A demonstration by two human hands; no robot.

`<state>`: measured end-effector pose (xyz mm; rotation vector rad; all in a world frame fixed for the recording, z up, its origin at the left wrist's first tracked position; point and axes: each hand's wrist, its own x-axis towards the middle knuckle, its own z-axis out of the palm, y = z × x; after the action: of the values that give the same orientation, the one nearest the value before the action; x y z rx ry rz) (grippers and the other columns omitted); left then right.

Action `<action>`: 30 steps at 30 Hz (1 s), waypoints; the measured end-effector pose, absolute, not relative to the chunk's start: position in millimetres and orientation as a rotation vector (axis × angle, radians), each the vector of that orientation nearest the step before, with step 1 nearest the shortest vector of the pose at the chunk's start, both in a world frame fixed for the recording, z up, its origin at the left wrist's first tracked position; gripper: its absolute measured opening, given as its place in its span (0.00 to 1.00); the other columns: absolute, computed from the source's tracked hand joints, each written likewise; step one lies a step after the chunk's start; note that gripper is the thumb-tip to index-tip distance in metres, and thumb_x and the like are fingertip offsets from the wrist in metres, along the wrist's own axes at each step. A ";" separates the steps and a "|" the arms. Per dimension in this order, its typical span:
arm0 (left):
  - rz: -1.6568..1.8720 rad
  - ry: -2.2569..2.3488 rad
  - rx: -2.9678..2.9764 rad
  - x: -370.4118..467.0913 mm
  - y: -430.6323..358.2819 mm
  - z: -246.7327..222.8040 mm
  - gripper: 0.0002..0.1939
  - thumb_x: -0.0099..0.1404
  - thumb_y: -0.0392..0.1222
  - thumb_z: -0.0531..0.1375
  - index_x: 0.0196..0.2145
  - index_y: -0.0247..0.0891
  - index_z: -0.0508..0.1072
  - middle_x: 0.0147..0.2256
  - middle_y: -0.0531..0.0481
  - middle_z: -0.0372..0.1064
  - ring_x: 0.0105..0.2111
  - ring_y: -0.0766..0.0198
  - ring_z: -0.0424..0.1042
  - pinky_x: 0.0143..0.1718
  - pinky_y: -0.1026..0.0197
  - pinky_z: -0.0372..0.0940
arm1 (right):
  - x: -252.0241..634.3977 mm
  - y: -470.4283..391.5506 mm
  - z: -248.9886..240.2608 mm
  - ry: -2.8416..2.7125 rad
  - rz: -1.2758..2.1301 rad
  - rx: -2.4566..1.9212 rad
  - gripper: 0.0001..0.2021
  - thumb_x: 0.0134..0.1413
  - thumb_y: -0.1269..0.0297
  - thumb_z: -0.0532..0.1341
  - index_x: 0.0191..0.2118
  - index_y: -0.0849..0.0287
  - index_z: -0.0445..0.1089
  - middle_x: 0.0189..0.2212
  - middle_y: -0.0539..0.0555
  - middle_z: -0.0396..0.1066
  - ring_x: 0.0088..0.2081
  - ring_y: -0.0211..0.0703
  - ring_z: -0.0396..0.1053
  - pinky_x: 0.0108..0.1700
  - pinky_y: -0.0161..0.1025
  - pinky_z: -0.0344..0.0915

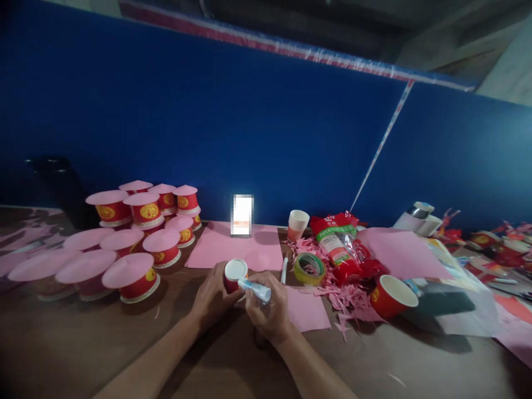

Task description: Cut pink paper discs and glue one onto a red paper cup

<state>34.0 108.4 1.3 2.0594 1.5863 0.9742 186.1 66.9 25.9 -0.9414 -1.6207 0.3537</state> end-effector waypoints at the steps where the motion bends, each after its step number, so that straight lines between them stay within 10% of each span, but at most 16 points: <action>1: 0.977 1.582 2.062 33.9 108.2 1.6 0.27 0.50 0.49 0.61 0.46 0.40 0.59 0.43 0.46 0.62 0.44 0.53 0.63 0.41 0.56 0.59 | 186.5 68.0 26.2 -1.586 0.368 -0.953 0.07 0.47 0.69 0.57 0.36 0.59 0.66 0.31 0.55 0.69 0.31 0.43 0.68 0.34 0.38 0.65; 14: 1.162 1.546 1.964 31.1 108.1 -0.8 0.25 0.51 0.45 0.59 0.46 0.39 0.58 0.41 0.46 0.64 0.42 0.55 0.66 0.39 0.56 0.61 | 208.0 110.6 22.4 -1.425 0.533 -1.228 0.11 0.52 0.61 0.55 0.39 0.62 0.66 0.33 0.55 0.71 0.34 0.43 0.69 0.35 0.37 0.65; 30: 1.334 1.383 1.994 28.0 121.7 -15.1 0.34 0.51 0.43 0.59 0.53 0.34 0.52 0.48 0.38 0.59 0.48 0.51 0.62 0.47 0.50 0.59 | 217.5 117.0 20.6 -1.900 -0.115 -1.939 0.07 0.50 0.63 0.57 0.32 0.61 0.68 0.29 0.56 0.71 0.31 0.44 0.69 0.30 0.33 0.59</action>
<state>28.0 121.7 -15.1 1.9944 1.3829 1.3336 217.5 117.0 20.6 -1.9394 -1.9004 -0.1151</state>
